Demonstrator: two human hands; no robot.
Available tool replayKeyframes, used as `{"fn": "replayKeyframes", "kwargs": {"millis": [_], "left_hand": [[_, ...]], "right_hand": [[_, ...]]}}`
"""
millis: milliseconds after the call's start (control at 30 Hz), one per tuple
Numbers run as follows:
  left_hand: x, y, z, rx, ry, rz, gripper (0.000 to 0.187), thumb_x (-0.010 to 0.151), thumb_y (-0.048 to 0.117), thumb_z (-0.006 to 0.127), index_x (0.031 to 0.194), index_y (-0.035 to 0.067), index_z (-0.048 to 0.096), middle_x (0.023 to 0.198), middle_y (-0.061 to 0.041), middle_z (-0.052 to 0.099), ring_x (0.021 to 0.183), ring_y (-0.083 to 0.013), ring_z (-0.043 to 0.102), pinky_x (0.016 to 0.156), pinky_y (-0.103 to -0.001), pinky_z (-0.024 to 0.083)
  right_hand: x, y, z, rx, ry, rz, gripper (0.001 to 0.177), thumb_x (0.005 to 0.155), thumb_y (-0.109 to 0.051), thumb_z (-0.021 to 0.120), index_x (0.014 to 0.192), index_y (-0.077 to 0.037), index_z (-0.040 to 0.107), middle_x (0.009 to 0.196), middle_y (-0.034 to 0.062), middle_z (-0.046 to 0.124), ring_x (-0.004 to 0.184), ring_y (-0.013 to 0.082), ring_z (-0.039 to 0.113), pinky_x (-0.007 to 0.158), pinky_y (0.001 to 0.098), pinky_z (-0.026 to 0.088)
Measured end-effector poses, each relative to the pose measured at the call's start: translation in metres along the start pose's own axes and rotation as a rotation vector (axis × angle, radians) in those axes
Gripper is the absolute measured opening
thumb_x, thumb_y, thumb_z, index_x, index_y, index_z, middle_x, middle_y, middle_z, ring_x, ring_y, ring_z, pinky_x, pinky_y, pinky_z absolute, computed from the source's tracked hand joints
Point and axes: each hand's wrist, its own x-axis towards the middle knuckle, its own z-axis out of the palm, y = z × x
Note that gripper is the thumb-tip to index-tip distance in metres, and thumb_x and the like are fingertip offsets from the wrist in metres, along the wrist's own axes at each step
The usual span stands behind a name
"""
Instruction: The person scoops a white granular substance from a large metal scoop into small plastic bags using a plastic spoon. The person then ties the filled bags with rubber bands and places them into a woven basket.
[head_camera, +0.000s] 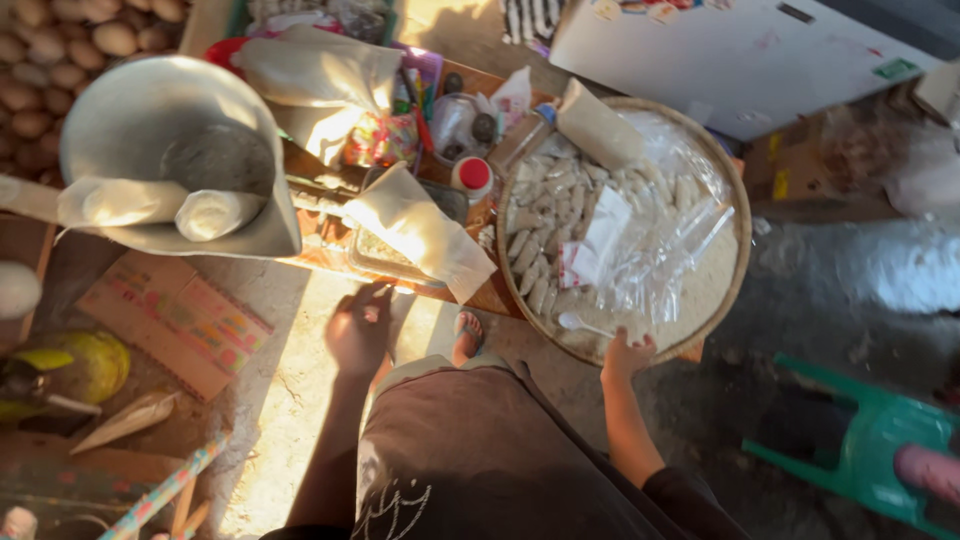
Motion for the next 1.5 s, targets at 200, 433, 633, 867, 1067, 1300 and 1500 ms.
{"fn": "replayKeyframes", "kwargs": {"millis": [200, 433, 633, 867, 1067, 1300, 1500], "left_hand": [[-0.013, 0.035, 0.023, -0.131, -0.054, -0.078, 0.037, 0.094, 0.015, 0.07, 0.131, 0.014, 0.066, 0.106, -0.002, 0.076, 0.09, -0.0182, 0.067, 0.083, -0.035, 0.049], [-0.04, 0.034, 0.004, -0.293, -0.04, -0.218, 0.03, 0.096, 0.011, 0.066, 0.125, 0.009, 0.07, 0.107, -0.007, 0.078, 0.092, -0.0186, 0.07, 0.078, -0.034, 0.052], [-0.031, 0.016, -0.028, -0.459, -0.003, -0.198, 0.028, 0.1, 0.009, 0.06, 0.126, 0.005, 0.069, 0.112, -0.009, 0.078, 0.101, -0.0176, 0.072, 0.09, -0.032, 0.053], [0.007, -0.003, -0.056, -0.427, -0.028, -0.178, 0.029, 0.1, 0.01, 0.06, 0.127, 0.005, 0.069, 0.11, -0.009, 0.078, 0.102, -0.0192, 0.072, 0.092, -0.032, 0.053], [0.027, -0.015, -0.076, -0.369, -0.029, -0.174, 0.029, 0.099, 0.012, 0.06, 0.126, 0.007, 0.07, 0.11, -0.008, 0.079, 0.101, -0.0189, 0.072, 0.09, -0.033, 0.053], [0.035, -0.014, -0.085, -0.425, -0.043, -0.154, 0.029, 0.101, 0.013, 0.059, 0.127, 0.007, 0.068, 0.112, -0.007, 0.078, 0.104, -0.0177, 0.072, 0.092, -0.033, 0.051], [0.046, 0.009, -0.086, -0.619, -0.009, -0.094, 0.027, 0.104, 0.012, 0.058, 0.128, 0.004, 0.068, 0.112, -0.007, 0.076, 0.102, -0.0144, 0.067, 0.093, -0.03, 0.052]], "right_hand": [[-0.094, -0.071, 0.087, 0.28, -1.163, 0.279, 0.08, 0.088, -0.037, 0.071, 0.155, -0.031, 0.027, 0.137, 0.0054, 0.048, 0.123, 0.0272, 0.056, 0.085, 0.0545, 0.059], [-0.154, -0.145, 0.136, 0.527, -1.063, 0.172, 0.057, 0.087, -0.014, 0.074, 0.131, -0.021, 0.037, 0.121, 0.0035, 0.055, 0.102, 0.0191, 0.06, 0.076, 0.0458, 0.058], [-0.147, -0.165, 0.152, 0.432, -0.986, -0.216, 0.015, 0.098, -0.008, 0.067, 0.109, 0.002, 0.065, 0.09, 0.0034, 0.07, 0.071, 0.0103, 0.066, 0.063, 0.0252, 0.055], [-0.169, -0.213, 0.172, 0.493, -1.048, -0.416, 0.013, 0.1, -0.012, 0.062, 0.107, -0.005, 0.053, 0.094, -0.0022, 0.055, 0.078, 0.0049, 0.065, 0.06, 0.0258, 0.064], [-0.185, -0.245, 0.187, 0.393, -0.949, -0.524, 0.019, 0.1, -0.013, 0.069, 0.113, -0.001, 0.061, 0.087, 0.0036, 0.067, 0.073, 0.0103, 0.068, 0.064, 0.025, 0.057], [-0.187, -0.352, 0.188, 0.176, -0.956, -0.835, 0.01, 0.101, -0.011, 0.073, 0.107, -0.003, 0.073, 0.078, 0.0046, 0.066, 0.065, 0.0078, 0.058, 0.057, 0.0248, 0.043], [-0.193, -0.456, 0.116, 0.441, -1.005, -1.148, 0.005, 0.104, -0.003, 0.069, 0.109, -0.002, 0.069, 0.095, 0.0059, 0.068, 0.083, 0.0066, 0.061, 0.072, 0.0245, 0.049]]}}
